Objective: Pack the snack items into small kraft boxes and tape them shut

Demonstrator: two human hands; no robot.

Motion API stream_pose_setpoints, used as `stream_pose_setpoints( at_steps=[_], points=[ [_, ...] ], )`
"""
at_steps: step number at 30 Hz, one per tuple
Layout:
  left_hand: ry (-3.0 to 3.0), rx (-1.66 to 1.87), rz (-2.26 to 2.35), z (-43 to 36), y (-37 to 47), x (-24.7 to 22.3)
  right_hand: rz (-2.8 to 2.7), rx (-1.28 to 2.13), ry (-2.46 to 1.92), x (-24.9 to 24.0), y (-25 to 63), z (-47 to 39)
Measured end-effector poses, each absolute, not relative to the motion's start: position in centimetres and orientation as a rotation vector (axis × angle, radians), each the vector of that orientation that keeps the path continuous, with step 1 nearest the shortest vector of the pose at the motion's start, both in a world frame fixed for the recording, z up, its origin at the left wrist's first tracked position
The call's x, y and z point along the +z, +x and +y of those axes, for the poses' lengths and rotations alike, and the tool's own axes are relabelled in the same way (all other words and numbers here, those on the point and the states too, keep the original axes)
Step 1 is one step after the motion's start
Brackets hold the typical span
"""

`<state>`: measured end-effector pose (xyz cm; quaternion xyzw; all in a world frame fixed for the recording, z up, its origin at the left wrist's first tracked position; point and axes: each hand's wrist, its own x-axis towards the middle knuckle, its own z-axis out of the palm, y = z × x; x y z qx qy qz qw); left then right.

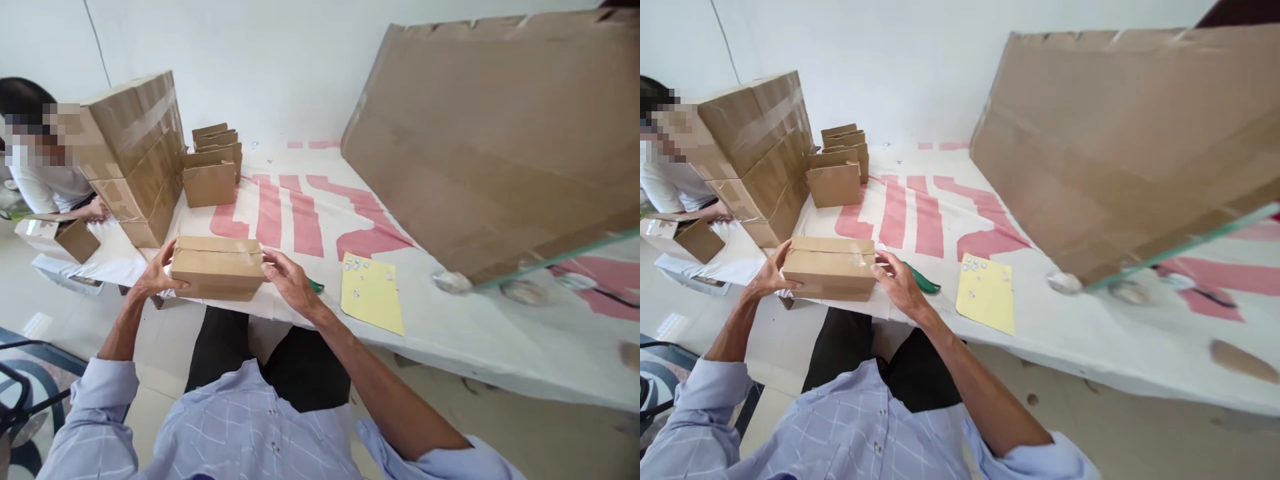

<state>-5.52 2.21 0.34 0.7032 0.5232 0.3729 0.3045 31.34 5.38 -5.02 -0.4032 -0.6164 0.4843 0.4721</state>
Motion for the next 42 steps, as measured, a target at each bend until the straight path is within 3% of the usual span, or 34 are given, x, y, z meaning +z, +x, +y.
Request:
stream_pose_setpoints(
  at_steps=[10,33,42],
  points=[
    [2.039,1.338,1.411,-1.5,1.6,0.7,-1.333,1.289,-1.181,-7.2,34.0,6.5],
    [2.206,1.114,1.43,-3.6,4.9,3.7,-1.194,1.356,-1.151,-8.7,34.1,7.9],
    [2.213,1.073,1.294,-3.7,1.4,3.3,-1.368,1.116,-1.184,-6.6,33.7,6.4]
  ],
)
